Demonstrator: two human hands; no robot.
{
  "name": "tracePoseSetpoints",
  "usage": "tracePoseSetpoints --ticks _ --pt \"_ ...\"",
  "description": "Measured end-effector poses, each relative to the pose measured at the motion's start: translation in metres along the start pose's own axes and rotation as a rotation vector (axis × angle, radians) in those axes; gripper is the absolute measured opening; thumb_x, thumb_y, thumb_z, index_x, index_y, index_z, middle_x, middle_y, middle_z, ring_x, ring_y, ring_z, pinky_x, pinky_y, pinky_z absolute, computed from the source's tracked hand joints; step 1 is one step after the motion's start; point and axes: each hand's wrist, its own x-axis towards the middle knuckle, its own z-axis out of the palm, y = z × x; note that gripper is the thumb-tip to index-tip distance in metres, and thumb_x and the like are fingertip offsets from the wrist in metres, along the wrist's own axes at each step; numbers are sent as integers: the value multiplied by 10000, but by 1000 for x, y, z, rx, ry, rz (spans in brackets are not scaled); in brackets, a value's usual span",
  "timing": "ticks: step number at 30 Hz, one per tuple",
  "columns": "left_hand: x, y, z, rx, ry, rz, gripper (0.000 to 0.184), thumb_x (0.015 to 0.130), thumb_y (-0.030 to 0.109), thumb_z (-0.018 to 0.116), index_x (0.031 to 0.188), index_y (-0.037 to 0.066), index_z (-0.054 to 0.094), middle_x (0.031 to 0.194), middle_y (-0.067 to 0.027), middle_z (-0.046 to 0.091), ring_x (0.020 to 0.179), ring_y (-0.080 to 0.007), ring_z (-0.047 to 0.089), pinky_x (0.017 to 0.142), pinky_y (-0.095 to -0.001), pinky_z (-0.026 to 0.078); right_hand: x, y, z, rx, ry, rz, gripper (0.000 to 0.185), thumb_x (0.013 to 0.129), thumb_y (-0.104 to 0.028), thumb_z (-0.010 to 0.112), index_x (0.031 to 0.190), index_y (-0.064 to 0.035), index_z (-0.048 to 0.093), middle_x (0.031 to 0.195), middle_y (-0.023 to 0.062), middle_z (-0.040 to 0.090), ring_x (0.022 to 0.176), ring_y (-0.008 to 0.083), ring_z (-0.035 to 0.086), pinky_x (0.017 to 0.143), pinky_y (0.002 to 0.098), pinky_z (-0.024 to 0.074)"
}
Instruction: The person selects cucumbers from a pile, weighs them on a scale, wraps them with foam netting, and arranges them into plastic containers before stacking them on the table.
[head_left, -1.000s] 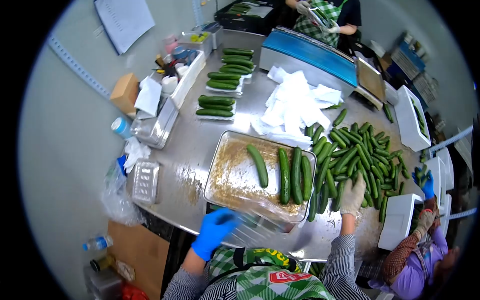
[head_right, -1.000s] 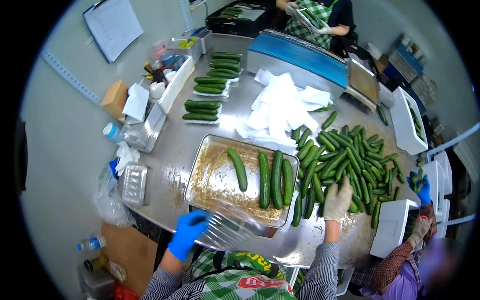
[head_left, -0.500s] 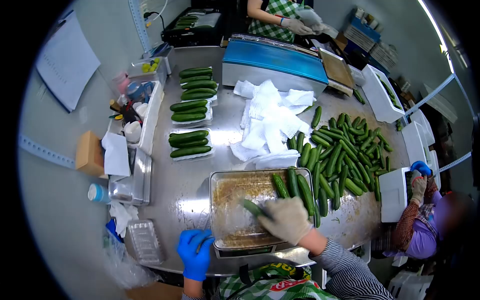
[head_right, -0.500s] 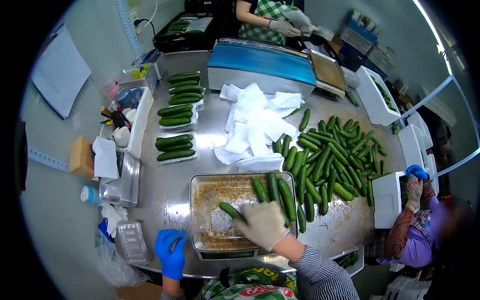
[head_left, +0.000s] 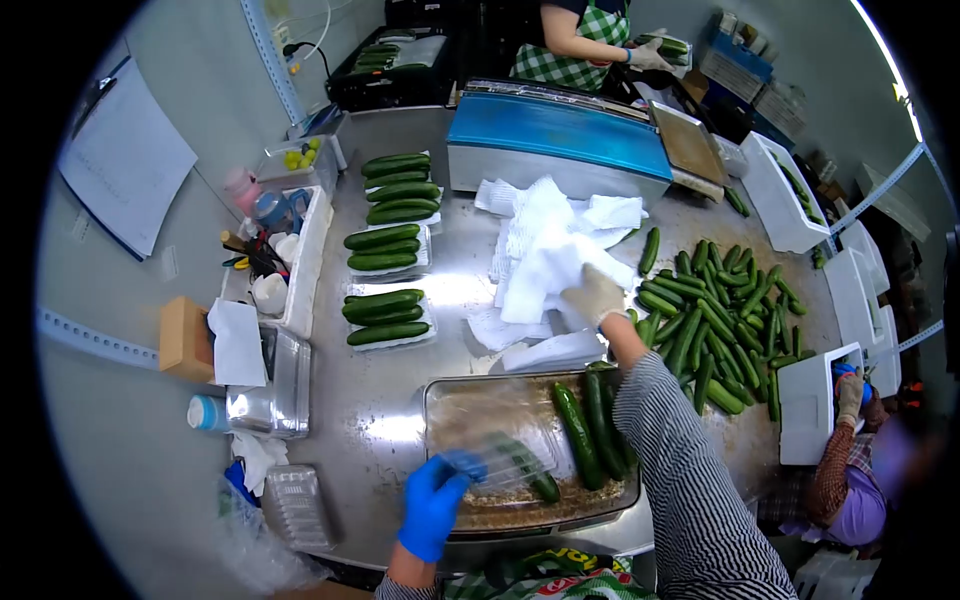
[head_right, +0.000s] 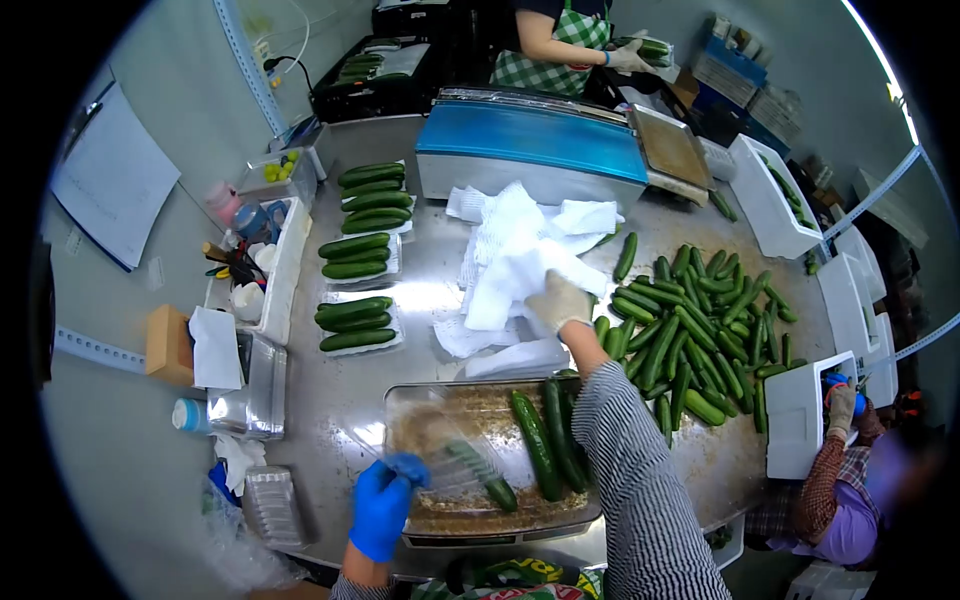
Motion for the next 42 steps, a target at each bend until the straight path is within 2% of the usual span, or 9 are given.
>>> tracePoseSetpoints --ticks 4,7,16,18,20,23,26,32,42 --pt "15 9 49 -189 7 24 149 983 134 592 1074 18 610 1151 -80 604 1045 -208 581 1041 -461 433 -77 -52 -101 466 -172 50 472 856 -381 681 1138 -5 638 838 207 697 764 310 693 737 414 551" --pt "20 -10 75 -204 -5 67 103 979 149 593 992 47 597 1019 -45 567 962 -157 551 1013 -406 440 -165 -56 -106 456 -282 -509 374 945 -334 613 1145 -19 640 814 203 674 747 247 667 712 373 534" --pt "-87 16 6 166 31 -88 263 836 -43 603 1097 -24 629 958 -69 667 884 -171 640 797 -298 527 -342 3 -85 1531 -472 460 353 961 -210 578 1227 19 614 918 180 698 844 188 657 786 317 521" --pt "-105 33 32 532 10 -116 224 852 -63 579 1059 -16 649 939 -86 664 938 -212 660 847 -319 532 -358 58 -70 400 -114 -102 368 969 -201 572 1251 35 574 963 175 696 858 182 669 776 306 539" --pt "-113 32 53 1055 -25 222 171 809 -5 636 970 24 687 902 -97 668 815 -234 648 758 -338 529 -343 37 -129 1290 -47 579 370 971 -157 571 1260 62 499 1044 164 679 863 193 691 724 295 566" --pt "-119 5 74 1637 -332 526 171 770 33 676 939 58 686 984 -96 660 862 -260 643 767 -348 522 -338 36 -144 765 447 -41 283 908 -66 614 1171 15 545 950 156 665 785 264 685 736 367 564" --pt "-124 -27 97 1659 -468 768 180 728 47 694 907 51 673 1146 -102 640 925 -271 622 792 -361 507 -345 7 -152 242 77 -702 282 829 -106 660 1092 -50 574 900 113 651 749 311 659 747 433 527" --pt "-120 -52 96 1491 -440 1134 184 734 38 690 915 21 663 1322 -156 582 1058 -294 613 864 -407 487 -381 -4 -135 230 -124 -687 232 829 -176 649 1029 -76 584 919 93 656 772 301 657 705 432 499" --pt "-142 -44 89 1593 -448 744 306 800 142 691 1075 21 634 1051 -118 634 919 -270 603 792 -385 454 -400 20 -139 285 -254 -888 394 811 -138 638 1189 -44 582 890 80 673 779 275 660 720 403 500"
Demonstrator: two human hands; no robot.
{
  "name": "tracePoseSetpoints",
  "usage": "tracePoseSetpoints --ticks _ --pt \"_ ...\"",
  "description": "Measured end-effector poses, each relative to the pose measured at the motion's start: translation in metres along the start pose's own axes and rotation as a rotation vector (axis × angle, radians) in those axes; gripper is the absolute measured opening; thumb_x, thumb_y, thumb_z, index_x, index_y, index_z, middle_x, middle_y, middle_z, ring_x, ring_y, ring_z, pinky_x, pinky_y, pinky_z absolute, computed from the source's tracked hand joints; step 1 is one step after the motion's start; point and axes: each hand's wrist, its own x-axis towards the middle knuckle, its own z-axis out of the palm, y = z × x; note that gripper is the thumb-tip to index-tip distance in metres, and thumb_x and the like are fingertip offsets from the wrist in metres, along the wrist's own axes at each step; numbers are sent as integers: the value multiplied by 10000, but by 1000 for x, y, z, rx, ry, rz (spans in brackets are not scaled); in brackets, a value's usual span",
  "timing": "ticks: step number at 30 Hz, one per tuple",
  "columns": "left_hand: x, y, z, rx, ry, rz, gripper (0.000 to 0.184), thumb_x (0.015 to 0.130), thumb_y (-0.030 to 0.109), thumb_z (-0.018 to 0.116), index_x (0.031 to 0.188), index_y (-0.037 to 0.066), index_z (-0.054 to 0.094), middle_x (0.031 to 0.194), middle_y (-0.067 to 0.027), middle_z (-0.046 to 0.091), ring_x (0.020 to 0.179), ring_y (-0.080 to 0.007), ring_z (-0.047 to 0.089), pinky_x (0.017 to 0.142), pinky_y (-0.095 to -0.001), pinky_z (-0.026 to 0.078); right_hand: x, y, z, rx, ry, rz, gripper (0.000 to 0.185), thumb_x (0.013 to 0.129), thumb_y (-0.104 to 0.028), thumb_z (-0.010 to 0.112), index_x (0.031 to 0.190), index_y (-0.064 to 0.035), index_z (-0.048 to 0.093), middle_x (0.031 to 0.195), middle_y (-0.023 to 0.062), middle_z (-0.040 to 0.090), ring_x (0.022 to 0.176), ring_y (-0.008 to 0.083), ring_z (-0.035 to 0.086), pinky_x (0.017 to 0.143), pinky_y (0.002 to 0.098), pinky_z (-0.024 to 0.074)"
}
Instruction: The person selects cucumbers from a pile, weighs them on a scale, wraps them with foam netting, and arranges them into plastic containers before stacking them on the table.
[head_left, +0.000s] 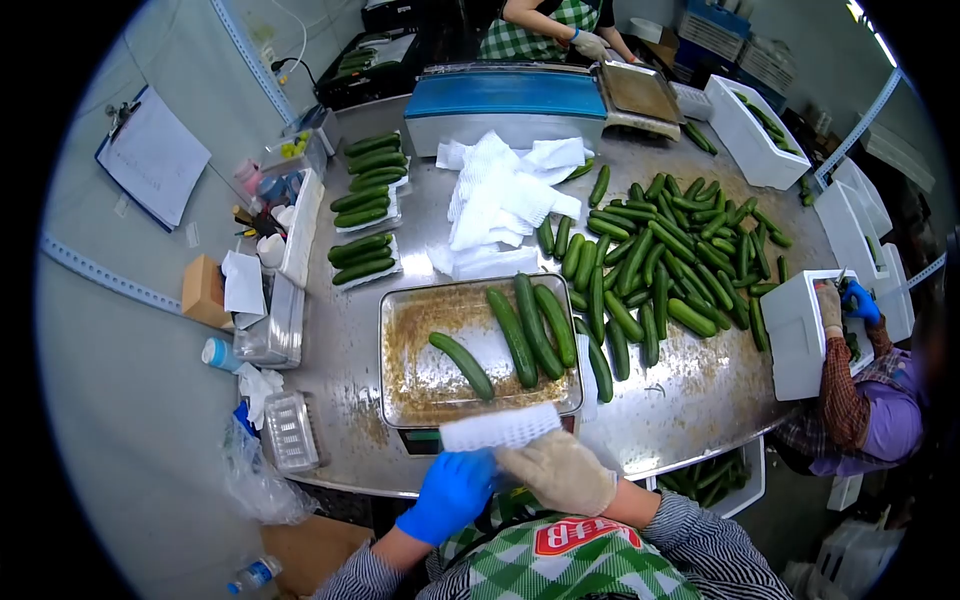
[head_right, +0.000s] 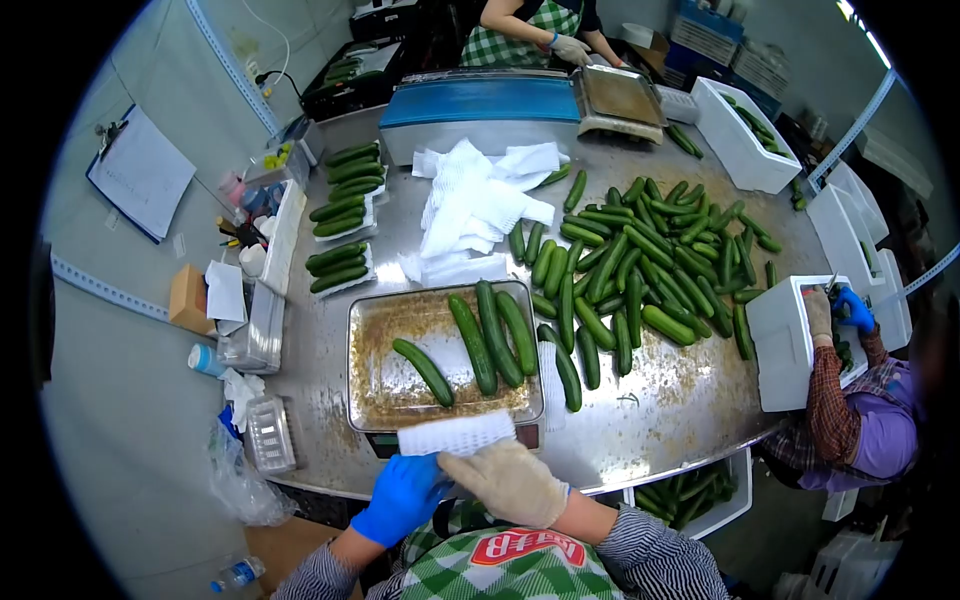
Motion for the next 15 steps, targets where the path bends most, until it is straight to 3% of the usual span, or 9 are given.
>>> tracePoseSetpoints --ticks 2,6,7,8,9,10,11,12,15 --pt "-6 15 -13 -73 -141 -218 336 807 182 700 1093 21 629 1003 -109 624 886 -277 592 797 -381 441 -2 1 11 41 1 -104 398 815 -140 634 1197 -44 580 870 82 675 779 268 664 712 397 502" --pt "-36 10 -24 -180 -199 -255 249 807 223 707 1001 74 662 910 -102 600 887 -311 575 808 -439 411 21 -1 6 341 -50 -202 405 799 -158 685 1176 -52 585 813 112 666 722 297 663 661 421 507" --pt "-41 8 -35 -145 -222 -334 205 790 204 718 953 91 664 904 -106 601 888 -324 571 800 -452 408 31 8 -5 337 -6 -167 333 776 -170 720 1063 -43 605 768 134 644 695 332 648 641 438 503" --pt "-48 5 -41 -199 -101 -380 197 768 152 733 934 85 651 900 -118 596 882 -341 564 796 -449 408 42 22 -17 282 98 -63 249 769 -171 722 944 -39 604 732 149 615 682 342 634 636 444 497" --pt "-56 1 -45 -155 -45 -454 236 736 128 764 929 71 640 902 -126 596 881 -350 563 801 -440 425 49 39 -20 62 384 63 214 768 -163 717 909 -38 616 692 136 600 646 330 623 627 453 491" --pt "-63 -4 -49 -112 10 -528 278 705 103 794 924 57 629 905 -135 596 881 -360 563 805 -430 442 54 63 -24 -35 352 375 245 784 -162 704 971 -32 612 762 145 618 698 322 627 650 457 487" --pt "-69 -9 -54 -118 50 -586 274 705 93 791 916 51 622 903 -139 591 881 -361 560 804 -429 443 57 75 -20 -353 500 499 295 817 -196 692 1035 -24 593 934 171 626 840 332 631 714 457 484" --pt "-74 -14 -57 -125 91 -642 269 706 84 787 909 45 614 902 -142 586 881 -361 558 803 -428 444 57 99 -8 -376 343 673 468 855 -222 668 1259 -15 553 1164 226 588 1012 380 586 850 500 463" --pt "-81 -29 -64 -69 185 -755 245 730 90 773 907 37 612 915 -150 578 917 -374 545 830 -439 436 72 137 10 -426 333 760 425 803 -251 715 1140 -1 649 1188 223 592 1051 380 588 908 473 471"
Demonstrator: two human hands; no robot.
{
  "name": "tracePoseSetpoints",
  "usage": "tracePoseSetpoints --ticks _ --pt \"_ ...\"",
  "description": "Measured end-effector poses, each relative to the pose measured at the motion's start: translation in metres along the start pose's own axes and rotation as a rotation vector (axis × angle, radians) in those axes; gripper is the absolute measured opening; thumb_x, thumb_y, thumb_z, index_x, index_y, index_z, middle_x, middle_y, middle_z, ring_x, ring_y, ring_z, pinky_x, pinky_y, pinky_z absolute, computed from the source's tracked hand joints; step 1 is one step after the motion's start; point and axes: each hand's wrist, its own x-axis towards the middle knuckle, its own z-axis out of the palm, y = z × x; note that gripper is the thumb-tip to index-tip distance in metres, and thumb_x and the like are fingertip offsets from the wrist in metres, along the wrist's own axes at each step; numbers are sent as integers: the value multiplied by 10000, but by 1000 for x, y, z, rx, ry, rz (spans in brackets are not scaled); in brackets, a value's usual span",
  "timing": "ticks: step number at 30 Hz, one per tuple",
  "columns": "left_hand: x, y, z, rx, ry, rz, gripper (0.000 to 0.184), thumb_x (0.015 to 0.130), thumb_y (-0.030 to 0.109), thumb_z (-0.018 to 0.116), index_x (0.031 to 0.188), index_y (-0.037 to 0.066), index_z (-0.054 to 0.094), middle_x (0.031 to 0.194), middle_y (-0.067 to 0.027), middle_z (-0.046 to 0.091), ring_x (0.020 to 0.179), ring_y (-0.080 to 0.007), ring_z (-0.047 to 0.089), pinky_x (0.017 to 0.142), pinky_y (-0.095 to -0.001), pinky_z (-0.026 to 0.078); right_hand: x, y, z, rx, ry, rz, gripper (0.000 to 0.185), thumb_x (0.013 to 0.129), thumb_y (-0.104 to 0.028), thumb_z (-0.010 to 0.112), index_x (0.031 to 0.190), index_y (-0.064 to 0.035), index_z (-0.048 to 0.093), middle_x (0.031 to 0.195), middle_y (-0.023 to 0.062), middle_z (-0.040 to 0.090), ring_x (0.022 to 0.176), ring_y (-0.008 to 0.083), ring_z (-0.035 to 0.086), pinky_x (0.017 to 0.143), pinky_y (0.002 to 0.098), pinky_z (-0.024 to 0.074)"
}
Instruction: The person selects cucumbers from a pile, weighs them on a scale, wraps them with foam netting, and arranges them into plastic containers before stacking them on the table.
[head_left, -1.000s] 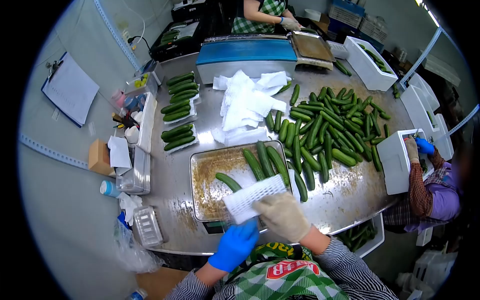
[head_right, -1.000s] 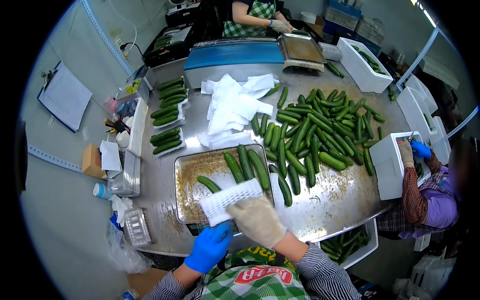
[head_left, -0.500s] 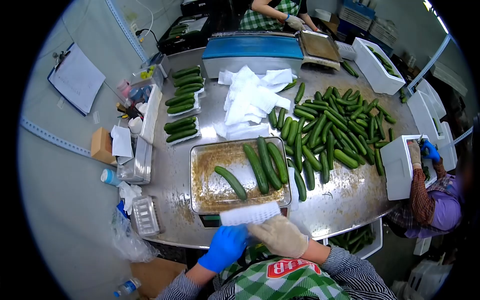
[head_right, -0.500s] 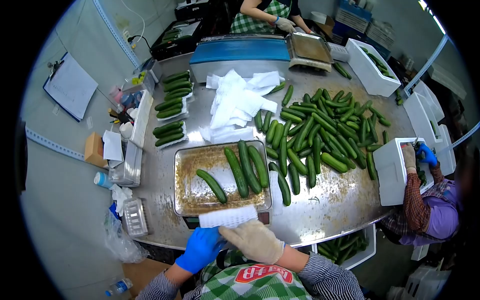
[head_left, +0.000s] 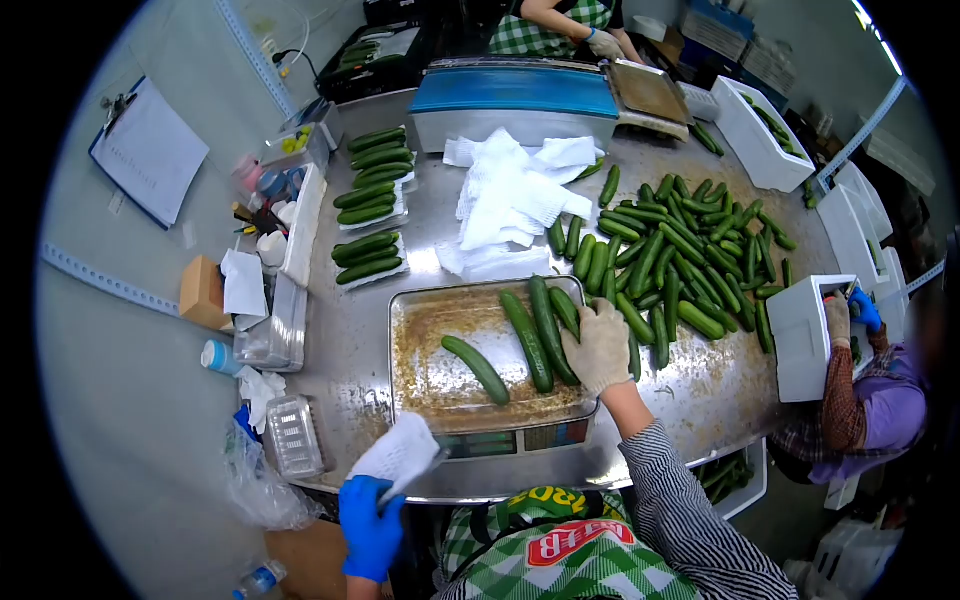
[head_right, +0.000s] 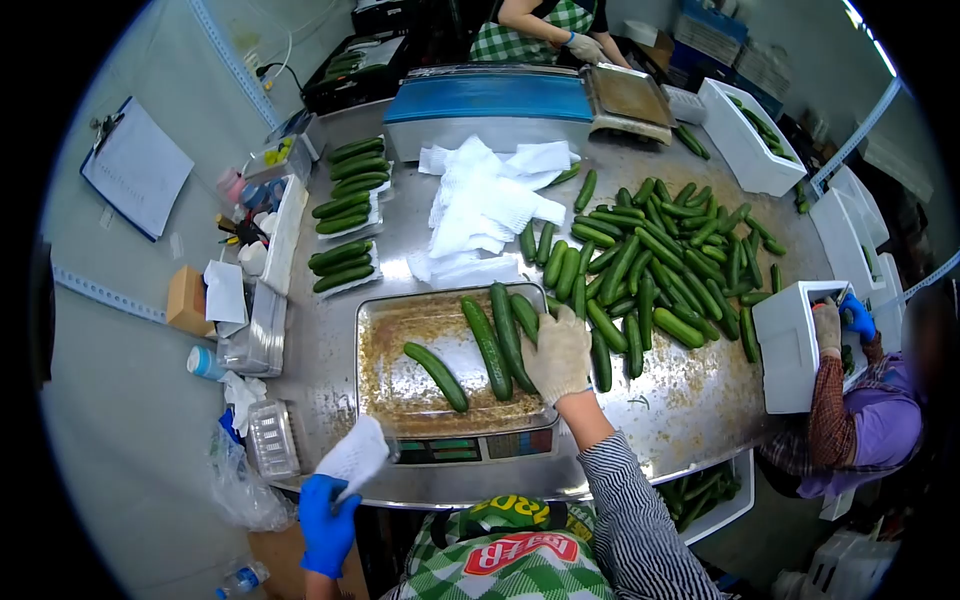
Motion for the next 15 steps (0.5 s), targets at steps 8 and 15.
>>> tracePoseSetpoints --ticks 8,15 --pt "14 -54 -9 -42 199 -131 236 740 41 758 921 4 611 914 -153 568 922 -356 539 836 -437 436 -20 -56 -33 481 63 59 305 856 -222 671 1033 24 639 1099 244 614 903 383 654 834 453 536" --pt "53 -75 -3 -81 183 -16 240 743 29 742 931 -18 599 921 -157 575 924 -359 539 833 -438 435 -60 -160 9 197 165 -274 292 776 -248 735 906 -21 606 1029 184 611 848 279 632 778 407 496"
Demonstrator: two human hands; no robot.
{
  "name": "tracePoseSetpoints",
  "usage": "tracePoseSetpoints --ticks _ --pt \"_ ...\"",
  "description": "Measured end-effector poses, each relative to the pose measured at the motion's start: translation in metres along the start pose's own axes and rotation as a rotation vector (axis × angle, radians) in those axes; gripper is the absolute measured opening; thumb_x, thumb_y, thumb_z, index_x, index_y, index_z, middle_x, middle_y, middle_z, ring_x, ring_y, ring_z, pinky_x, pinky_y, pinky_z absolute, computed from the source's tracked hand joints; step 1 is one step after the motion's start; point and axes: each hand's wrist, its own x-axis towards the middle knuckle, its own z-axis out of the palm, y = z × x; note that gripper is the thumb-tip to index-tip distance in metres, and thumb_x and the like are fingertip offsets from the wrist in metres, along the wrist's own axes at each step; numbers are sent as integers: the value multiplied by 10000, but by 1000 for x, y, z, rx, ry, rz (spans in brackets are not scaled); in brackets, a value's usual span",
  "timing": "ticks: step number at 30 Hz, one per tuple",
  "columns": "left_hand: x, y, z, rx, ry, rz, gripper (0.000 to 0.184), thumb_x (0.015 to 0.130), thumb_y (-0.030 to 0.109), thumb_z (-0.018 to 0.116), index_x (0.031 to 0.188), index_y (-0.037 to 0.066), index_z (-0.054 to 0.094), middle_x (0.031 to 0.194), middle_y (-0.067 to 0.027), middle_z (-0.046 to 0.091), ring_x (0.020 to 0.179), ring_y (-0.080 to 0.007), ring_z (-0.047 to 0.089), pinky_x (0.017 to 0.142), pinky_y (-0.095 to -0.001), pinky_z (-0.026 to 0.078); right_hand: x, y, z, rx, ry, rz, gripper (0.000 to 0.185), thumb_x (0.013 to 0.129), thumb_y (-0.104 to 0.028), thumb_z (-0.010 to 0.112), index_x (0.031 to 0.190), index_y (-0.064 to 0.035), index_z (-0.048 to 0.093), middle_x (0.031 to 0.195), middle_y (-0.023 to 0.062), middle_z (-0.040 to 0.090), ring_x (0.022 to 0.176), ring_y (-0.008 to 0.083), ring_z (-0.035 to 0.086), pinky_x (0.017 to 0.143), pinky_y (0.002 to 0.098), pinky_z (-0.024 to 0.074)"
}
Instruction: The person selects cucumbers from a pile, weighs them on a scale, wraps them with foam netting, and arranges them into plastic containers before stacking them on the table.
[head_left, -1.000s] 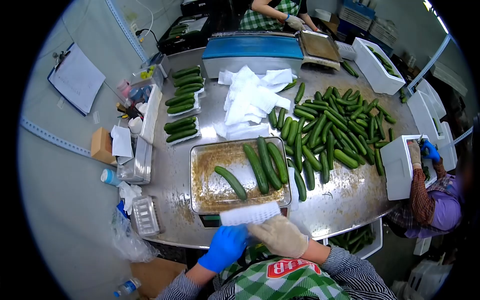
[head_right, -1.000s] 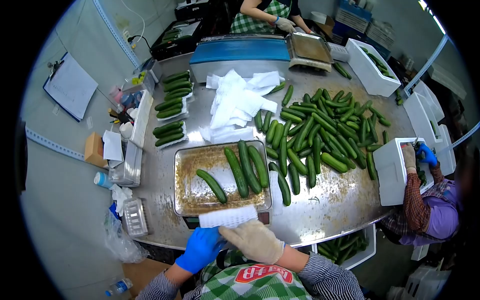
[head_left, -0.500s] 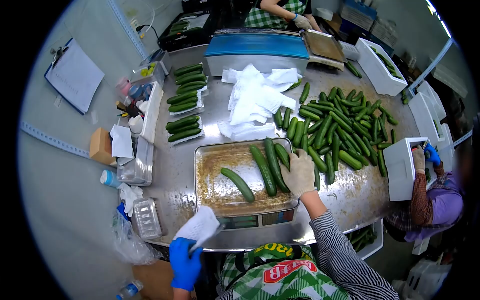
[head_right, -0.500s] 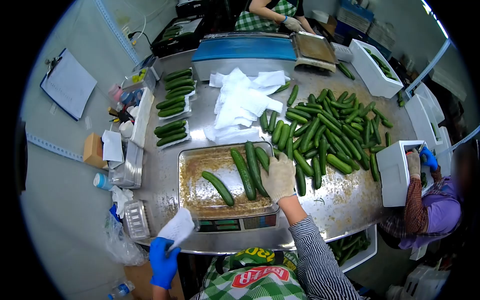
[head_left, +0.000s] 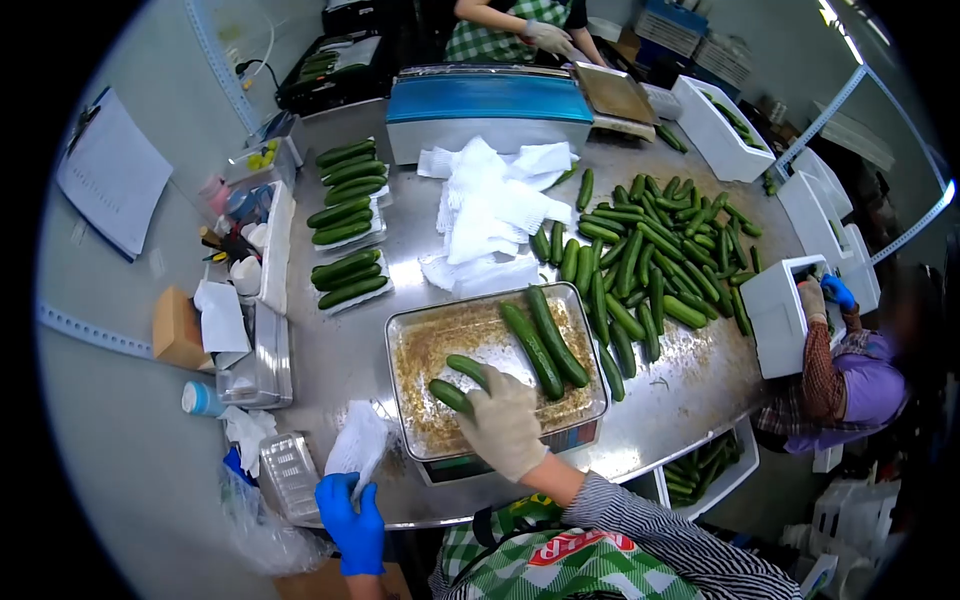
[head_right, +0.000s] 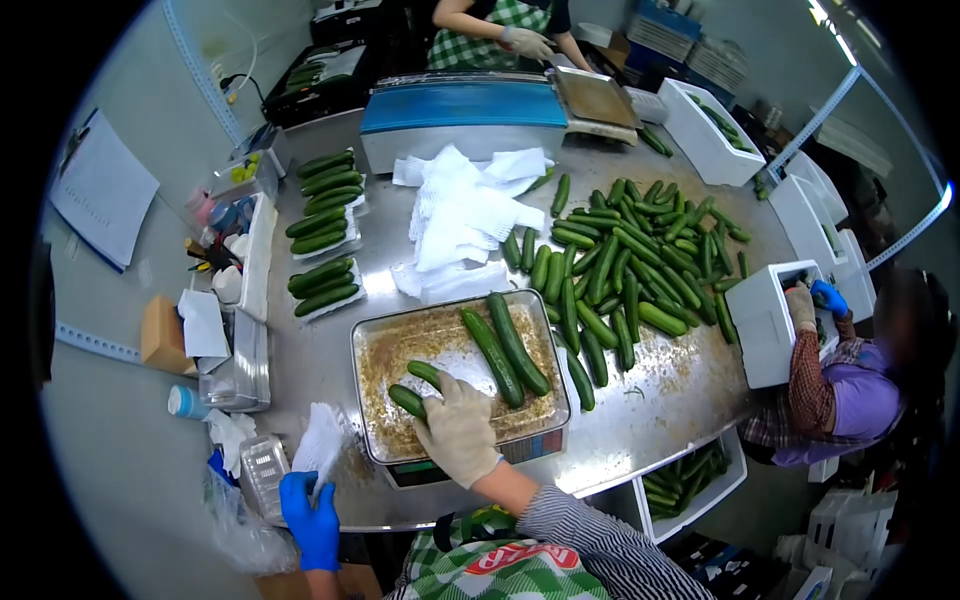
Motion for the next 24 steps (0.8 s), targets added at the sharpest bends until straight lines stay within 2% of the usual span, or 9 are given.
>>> tracePoseSetpoints --ticks 5,6,8,10,12,14,17,21,24 --pt "14 -15 7 23 -5 98 236 736 -7 734 905 -29 572 902 -153 559 874 -335 556 790 -403 450 11 31 22 -38 -190 205 287 835 -126 637 1092 -18 567 971 116 605 876 282 632 770 416 480" --pt "16 -18 7 24 -9 104 237 735 -6 735 905 -30 572 903 -153 559 874 -337 555 791 -403 450 11 39 21 -87 -10 107 288 831 -119 639 1088 -11 566 945 122 603 819 296 629 732 437 493" --pt "18 -25 9 -16 -37 60 236 742 20 735 927 -19 594 917 -160 574 910 -358 544 821 -433 438 14 41 -5 -8 -38 39 275 822 -91 640 1078 -12 578 976 134 622 804 304 627 718 441 498" --pt "19 -30 9 -24 -52 34 239 745 35 737 940 -15 608 924 -163 581 930 -369 540 838 -448 432 12 59 -21 58 -10 98 265 809 -72 647 1063 -21 593 974 145 644 790 318 620 728 442 492" --pt "22 -35 5 3 -44 31 242 746 39 741 943 -17 612 925 -163 580 934 -369 541 840 -448 433 10 79 -41 -148 173 166 274 823 -93 647 1082 -18 597 872 183 652 756 355 637 682 464 494" --pt "26 -40 7 -9 -41 30 244 747 40 746 945 -19 615 932 -162 579 936 -368 542 840 -444 435 1 109 -31 -91 6 308 303 847 -130 646 1118 -7 588 873 198 644 793 384 641 705 498 490" --pt "33 -37 10 -28 -33 60 244 751 39 751 947 -21 618 940 -162 577 934 -366 544 837 -439 437 12 128 -17 -72 -264 360 588 861 -161 653 1392 24 479 1000 248 655 916 412 628 820 473 500" --pt "38 -25 5 -20 -42 72 243 757 38 753 953 -20 621 946 -162 574 930 -365 544 834 -433 439 32 123 -50 221 -368 618 621 874 -219 660 1400 48 465 1171 283 633 1060 384 638 929 391 502" --pt "34 -30 2 28 35 131 229 759 3 746 927 -29 593 922 -142 563 888 -319 557 788 -395 456 7 144 -42 565 -164 650 600 861 -224 661 1373 42 497 1142 290 638 1043 391 638 925 410 502"
